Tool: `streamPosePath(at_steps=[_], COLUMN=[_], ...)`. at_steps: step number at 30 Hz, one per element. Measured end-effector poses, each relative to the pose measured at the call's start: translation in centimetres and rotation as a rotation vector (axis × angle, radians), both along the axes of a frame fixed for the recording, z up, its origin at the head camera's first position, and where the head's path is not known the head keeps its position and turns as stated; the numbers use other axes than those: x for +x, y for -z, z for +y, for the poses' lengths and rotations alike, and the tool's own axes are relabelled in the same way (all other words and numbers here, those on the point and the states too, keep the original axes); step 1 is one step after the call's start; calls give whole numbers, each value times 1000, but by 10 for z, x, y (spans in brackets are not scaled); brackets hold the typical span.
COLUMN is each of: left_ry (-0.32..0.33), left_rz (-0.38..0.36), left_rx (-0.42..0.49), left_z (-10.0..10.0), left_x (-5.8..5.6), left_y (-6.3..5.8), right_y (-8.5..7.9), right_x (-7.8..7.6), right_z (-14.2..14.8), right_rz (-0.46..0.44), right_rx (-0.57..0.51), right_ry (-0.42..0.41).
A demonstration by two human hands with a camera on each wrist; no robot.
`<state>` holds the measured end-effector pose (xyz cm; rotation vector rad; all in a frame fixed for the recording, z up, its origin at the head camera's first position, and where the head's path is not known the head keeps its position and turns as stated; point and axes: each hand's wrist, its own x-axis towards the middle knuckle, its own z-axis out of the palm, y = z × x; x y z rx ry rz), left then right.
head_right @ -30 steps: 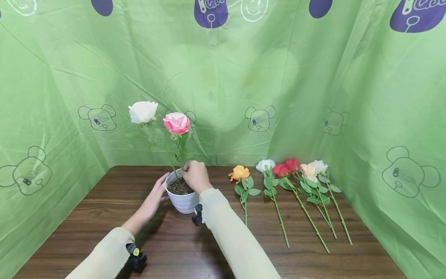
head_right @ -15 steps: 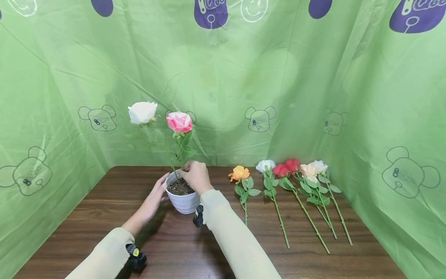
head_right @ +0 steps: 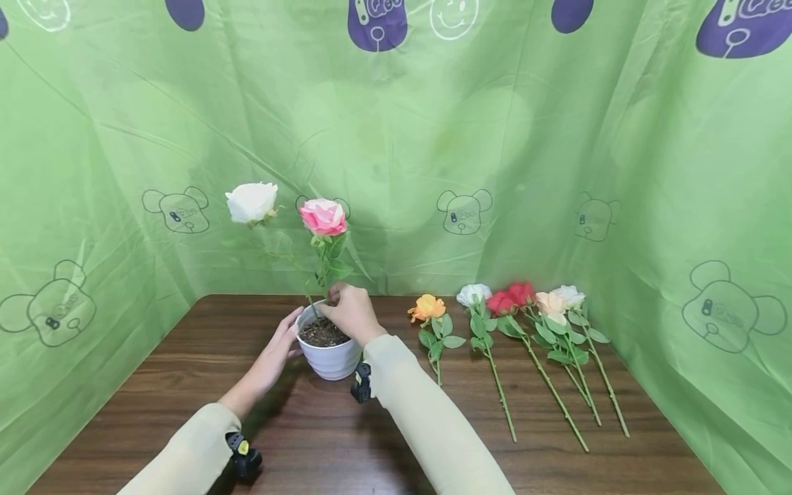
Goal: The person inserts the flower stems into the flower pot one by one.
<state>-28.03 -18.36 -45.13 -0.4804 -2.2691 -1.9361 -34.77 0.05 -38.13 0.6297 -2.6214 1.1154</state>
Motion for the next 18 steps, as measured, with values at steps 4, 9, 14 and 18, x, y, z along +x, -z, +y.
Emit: streamPosePath(at_steps=[4,9,14,18], left_ry=[-1,-6,-9,-6], left_rz=[-1,-3,-4,-2], left_rx=[3,3,1,2], left_z=[0,0,0,0], left_x=[0,-1,-1,-1], left_y=[0,0,1,2], right_y=[-3,-5,-5,-5], right_x=[1,3,4,7], right_z=[5,13,23,31], right_rz=[-7,-24,-45,-40], right_rx=[-12,-24,-42,-38], right_ry=[-39,-75,-96,-116])
